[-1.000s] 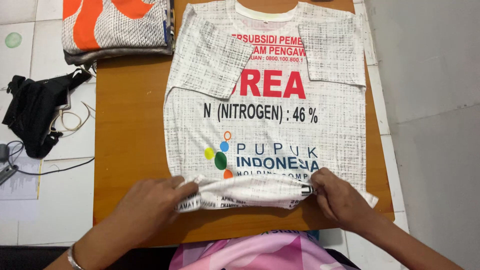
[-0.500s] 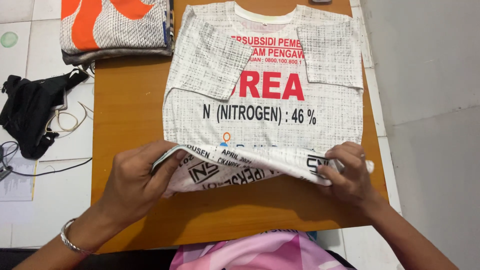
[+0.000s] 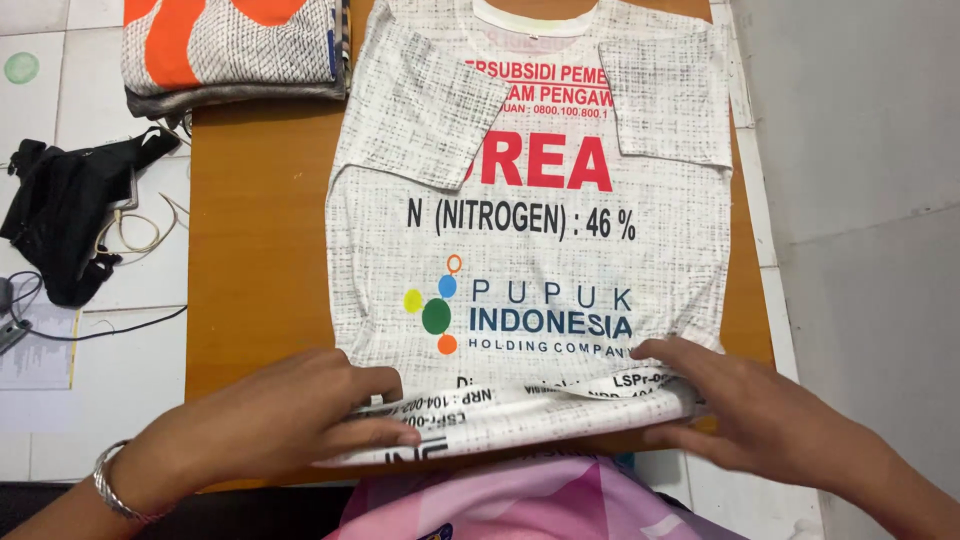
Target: The recorder is folding a white t-shirt on a wooden table.
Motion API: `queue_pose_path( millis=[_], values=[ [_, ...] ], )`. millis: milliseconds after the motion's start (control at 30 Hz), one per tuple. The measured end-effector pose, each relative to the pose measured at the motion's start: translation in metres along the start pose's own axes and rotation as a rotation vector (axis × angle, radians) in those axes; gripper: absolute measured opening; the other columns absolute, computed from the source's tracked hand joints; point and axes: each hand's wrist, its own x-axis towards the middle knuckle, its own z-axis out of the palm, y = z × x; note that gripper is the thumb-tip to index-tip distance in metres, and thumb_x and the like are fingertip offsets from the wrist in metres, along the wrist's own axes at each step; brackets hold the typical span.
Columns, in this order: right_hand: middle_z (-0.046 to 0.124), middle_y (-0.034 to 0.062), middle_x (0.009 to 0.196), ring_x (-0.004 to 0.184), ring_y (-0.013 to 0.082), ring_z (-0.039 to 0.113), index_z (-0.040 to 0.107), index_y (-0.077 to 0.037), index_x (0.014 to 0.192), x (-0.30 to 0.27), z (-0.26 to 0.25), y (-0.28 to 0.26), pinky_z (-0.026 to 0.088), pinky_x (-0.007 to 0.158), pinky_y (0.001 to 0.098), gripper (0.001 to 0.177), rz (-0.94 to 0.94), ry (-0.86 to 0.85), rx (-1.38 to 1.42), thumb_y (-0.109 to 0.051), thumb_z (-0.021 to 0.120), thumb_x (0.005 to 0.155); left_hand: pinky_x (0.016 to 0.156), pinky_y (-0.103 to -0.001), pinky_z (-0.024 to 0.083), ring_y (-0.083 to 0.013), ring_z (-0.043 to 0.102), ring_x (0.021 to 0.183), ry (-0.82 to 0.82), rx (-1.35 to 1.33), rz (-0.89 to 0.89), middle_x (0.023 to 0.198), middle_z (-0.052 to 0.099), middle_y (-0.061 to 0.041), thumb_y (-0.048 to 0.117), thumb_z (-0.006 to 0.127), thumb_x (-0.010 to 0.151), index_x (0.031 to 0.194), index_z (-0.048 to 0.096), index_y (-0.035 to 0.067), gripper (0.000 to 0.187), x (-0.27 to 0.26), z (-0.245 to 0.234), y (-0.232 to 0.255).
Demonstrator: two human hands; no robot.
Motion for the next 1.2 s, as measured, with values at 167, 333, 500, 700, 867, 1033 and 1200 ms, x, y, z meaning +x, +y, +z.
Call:
queue_pose_path(
  millis=[167, 333, 500, 700, 867, 1033, 1200],
  values=[
    [0.072, 0.0059, 0.127, 0.116, 0.0256, 0.07, 0.066, -0.019, 0.132, 0.0, -0.021, 0.04, 0.059, 0.095, 0.0393, 0.062, -0.069, 0.188, -0.351, 0.001, 0.068, 0.073, 0.058, -0.046, 0.052, -0.0361, 0.066, 0.07, 0.062, 0.02, 0.13, 0.074, 0.068, -0.016, 0.06, 0.072, 0.091, 0.106, 0.071, 0.01, 0.052, -0.009, -0.018, 0.004],
    [0.078, 0.0021, 0.12, 0.116, 0.0199, 0.074, 0.074, -0.019, 0.12, -0.017, -0.038, 0.097, 0.057, 0.105, 0.0384, 0.04, -0.113, 0.238, -0.559, -0.008, 0.066, 0.082, 0.069, -0.041, 0.055, -0.0282, 0.073, 0.07, -0.189, 0.243, -0.417, 0.07, 0.071, -0.011, 0.055, 0.071, 0.081, 0.104, 0.072, 0.019, 0.043, -0.015, -0.065, 0.045],
    [0.08, 0.0051, 0.119, 0.109, 0.0151, 0.075, 0.073, -0.014, 0.127, -0.03, -0.038, 0.047, 0.053, 0.093, 0.0365, 0.044, -0.203, -0.465, -0.178, 0.001, 0.059, 0.088, 0.07, -0.041, 0.056, -0.027, 0.074, 0.079, -0.3, 0.111, -0.253, 0.079, 0.076, -0.007, 0.035, 0.079, 0.083, 0.11, 0.077, 0.025, 0.028, -0.037, -0.018, 0.01],
    [0.083, 0.0051, 0.119, 0.105, 0.0149, 0.08, 0.076, -0.013, 0.129, -0.035, -0.046, 0.026, 0.062, 0.09, 0.0344, 0.048, -0.051, -0.72, -0.143, 0.002, 0.057, 0.087, 0.079, -0.032, 0.056, -0.0199, 0.072, 0.101, -0.276, -0.119, 0.087, 0.108, 0.076, -0.002, 0.023, 0.075, 0.086, 0.117, 0.075, 0.021, 0.031, -0.049, -0.003, 0.002],
    [0.084, 0.0036, 0.113, 0.102, 0.0128, 0.079, 0.078, -0.016, 0.123, -0.028, -0.053, 0.036, 0.063, 0.087, 0.034, 0.039, -0.044, -0.625, -0.178, -0.007, 0.059, 0.09, 0.084, -0.032, 0.061, -0.0187, 0.077, 0.095, -0.522, 0.017, -0.491, 0.102, 0.076, -0.001, 0.019, 0.064, 0.09, 0.117, 0.07, 0.022, 0.028, -0.034, -0.037, 0.034],
    [0.083, 0.0012, 0.105, 0.098, 0.0121, 0.079, 0.075, -0.018, 0.12, -0.01, -0.068, 0.055, 0.067, 0.085, 0.0369, 0.031, 0.161, -0.385, -0.238, -0.017, 0.058, 0.094, 0.077, -0.036, 0.058, -0.0253, 0.077, 0.089, 0.014, -0.079, -0.025, 0.096, 0.081, -0.008, 0.024, 0.067, 0.092, 0.117, 0.074, 0.013, 0.028, -0.023, -0.029, -0.03],
    [0.079, 0.0102, 0.099, 0.095, 0.0207, 0.077, 0.073, -0.007, 0.117, 0.033, -0.072, 0.091, 0.063, 0.088, 0.041, 0.027, 0.194, 0.055, -0.086, -0.018, 0.058, 0.098, 0.08, -0.041, 0.058, -0.0294, 0.075, 0.087, 0.164, 0.099, -0.368, 0.093, 0.075, -0.012, 0.031, 0.064, 0.093, 0.124, 0.068, 0.014, 0.035, 0.014, -0.054, -0.028]
  ],
)
